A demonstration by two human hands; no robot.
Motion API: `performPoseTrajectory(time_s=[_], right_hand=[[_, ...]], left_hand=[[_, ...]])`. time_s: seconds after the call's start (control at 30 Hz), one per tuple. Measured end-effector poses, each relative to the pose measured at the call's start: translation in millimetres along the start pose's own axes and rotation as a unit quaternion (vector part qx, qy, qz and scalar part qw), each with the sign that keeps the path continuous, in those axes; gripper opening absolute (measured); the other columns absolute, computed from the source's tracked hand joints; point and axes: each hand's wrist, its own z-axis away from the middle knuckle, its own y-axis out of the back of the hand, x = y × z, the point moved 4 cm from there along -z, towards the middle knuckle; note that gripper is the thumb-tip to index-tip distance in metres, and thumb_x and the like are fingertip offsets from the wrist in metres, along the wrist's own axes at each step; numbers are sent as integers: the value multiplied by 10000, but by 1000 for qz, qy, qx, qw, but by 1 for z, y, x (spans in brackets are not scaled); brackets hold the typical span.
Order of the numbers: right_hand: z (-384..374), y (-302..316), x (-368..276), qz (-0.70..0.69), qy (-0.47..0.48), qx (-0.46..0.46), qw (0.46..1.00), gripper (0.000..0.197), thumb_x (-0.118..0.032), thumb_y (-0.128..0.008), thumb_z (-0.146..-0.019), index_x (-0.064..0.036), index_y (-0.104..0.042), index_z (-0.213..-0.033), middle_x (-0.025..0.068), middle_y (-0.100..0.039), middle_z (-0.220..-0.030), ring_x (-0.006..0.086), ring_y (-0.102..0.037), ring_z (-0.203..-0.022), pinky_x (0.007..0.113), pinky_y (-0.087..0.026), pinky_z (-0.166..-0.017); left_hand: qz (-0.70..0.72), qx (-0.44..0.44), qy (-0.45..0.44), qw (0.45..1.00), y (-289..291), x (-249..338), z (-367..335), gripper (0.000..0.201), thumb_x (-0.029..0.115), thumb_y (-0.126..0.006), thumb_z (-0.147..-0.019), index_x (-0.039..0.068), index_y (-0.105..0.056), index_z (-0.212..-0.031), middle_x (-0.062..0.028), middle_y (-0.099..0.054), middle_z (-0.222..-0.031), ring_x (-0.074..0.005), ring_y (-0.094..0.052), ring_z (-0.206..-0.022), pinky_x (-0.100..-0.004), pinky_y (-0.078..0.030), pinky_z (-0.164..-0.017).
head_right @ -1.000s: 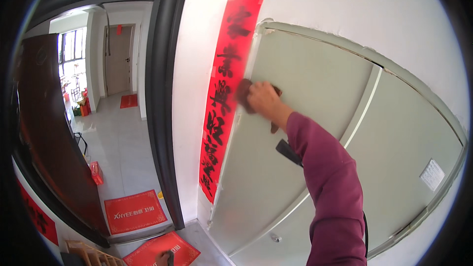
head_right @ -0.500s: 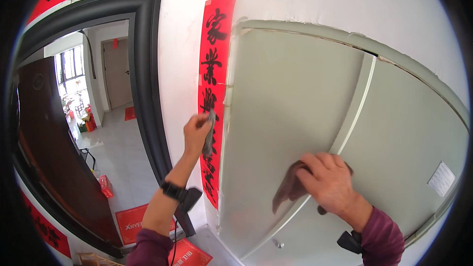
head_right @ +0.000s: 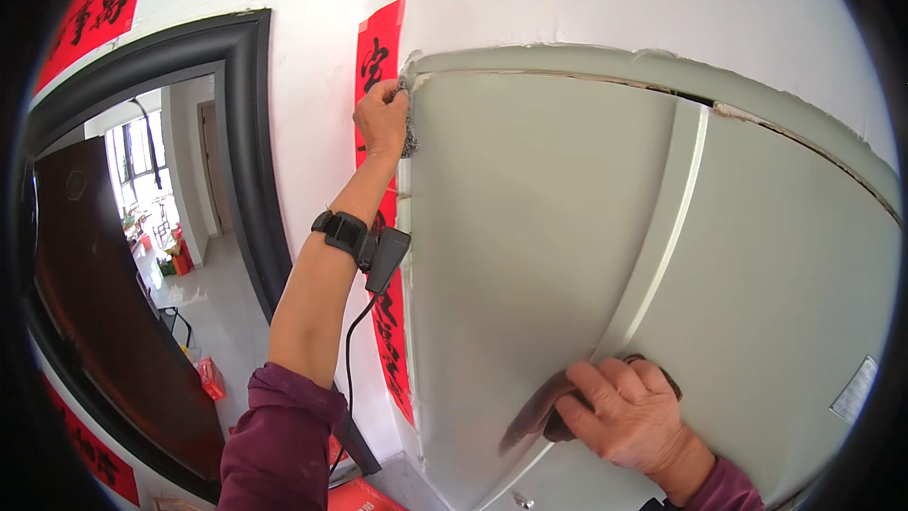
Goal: Cleaning a door and the area around it using a cloth and a scraper tool.
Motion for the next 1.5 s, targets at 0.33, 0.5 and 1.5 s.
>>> performPoseTrajectory(time_s=[0.33, 0.5, 1.5], right_hand=[[5, -16, -9, -26, 19, -32, 999, 144, -185, -582, -551, -189, -577, -695, 5, -524, -945, 148, -473, -798, 270, -381, -686], [5, -18, -8, -42, -2, -36, 998, 193, -195, -594, -513, -176, -585, -705, 11, -523, -945, 160, -471, -814, 283, -382, -688], [-1, -22, -9, -26, -1, -17, 1000, 171, -204, -583, -526, -216, -584, -696, -1, -549, -891, 140, -491, -747, 261, -367, -637]], left_hand=[[-191, -47, -82, 977, 0, -5, 31, 148, 139, -561, -733, 95, -643, -849, -120, -618, -827, -290, -584, -755, -368, -462, -675], [-116, -96, -50, 987, 24, -28, 94, 127, 109, -562, -735, 75, -635, -835, -135, -620, -844, -294, -589, -754, -364, -460, -671], [-63, -17, -104, 992, 9, -23, 86, 222, 72, -490, -765, 67, -582, -967, -127, -595, -832, -286, -540, -782, -379, -434, -692]])
